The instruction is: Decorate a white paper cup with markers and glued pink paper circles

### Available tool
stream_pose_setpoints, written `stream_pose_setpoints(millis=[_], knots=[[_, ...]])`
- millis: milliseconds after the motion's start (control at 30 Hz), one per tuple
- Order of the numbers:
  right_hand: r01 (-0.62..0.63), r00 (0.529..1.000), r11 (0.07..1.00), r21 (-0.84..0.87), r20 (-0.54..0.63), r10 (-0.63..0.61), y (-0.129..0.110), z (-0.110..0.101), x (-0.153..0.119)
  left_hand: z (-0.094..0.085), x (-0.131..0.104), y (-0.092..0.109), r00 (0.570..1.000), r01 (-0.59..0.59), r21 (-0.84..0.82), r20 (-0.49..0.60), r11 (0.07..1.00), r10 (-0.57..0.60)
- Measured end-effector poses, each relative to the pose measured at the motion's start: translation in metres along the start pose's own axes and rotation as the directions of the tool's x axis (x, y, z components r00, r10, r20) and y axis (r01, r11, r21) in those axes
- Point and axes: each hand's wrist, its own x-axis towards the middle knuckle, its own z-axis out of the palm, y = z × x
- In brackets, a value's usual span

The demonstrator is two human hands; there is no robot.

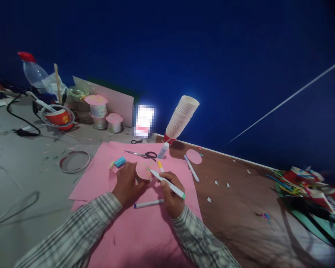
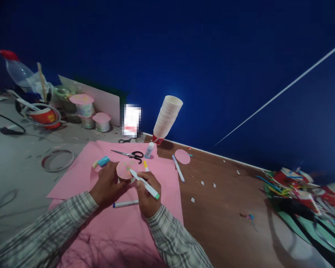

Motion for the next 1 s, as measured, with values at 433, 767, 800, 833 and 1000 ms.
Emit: stream_pose_setpoints(millis=[433,767,800,833,1000], knots=[[-0.031,0.999,1.0,-0.002,0.029,0.031,-0.0008,-0.0011,-0.0018,0.0015,-0.0001,-0.0036,1.0,-0.027,-0.035,-0.01,0.999,0.027],[-0.031,0.999,1.0,0.003,0.026,0.031,-0.0001,-0.0012,-0.0022,0.0039,-0.0001,-0.0053,0.999,-0.037,-0.043,-0.04,0.998,0.035],[-0.032,0.999,0.999,0.0,0.025,0.032,0.0,-0.0013,-0.0022,0.0039,-0.0001,-0.0055,0.998,-0.04,-0.044,-0.042,0.998,0.038],[-0.032,0.999,0.999,-0.003,0.024,0.033,0.0001,-0.0014,-0.0022,0.0039,0.0,-0.0055,0.998,-0.043,-0.046,-0.043,0.998,0.041],[-0.041,0.999,0.999,-0.009,0.028,0.041,0.0004,-0.0018,-0.0023,0.0032,0.0004,-0.0048,0.999,-0.031,-0.045,-0.032,0.999,0.03]])
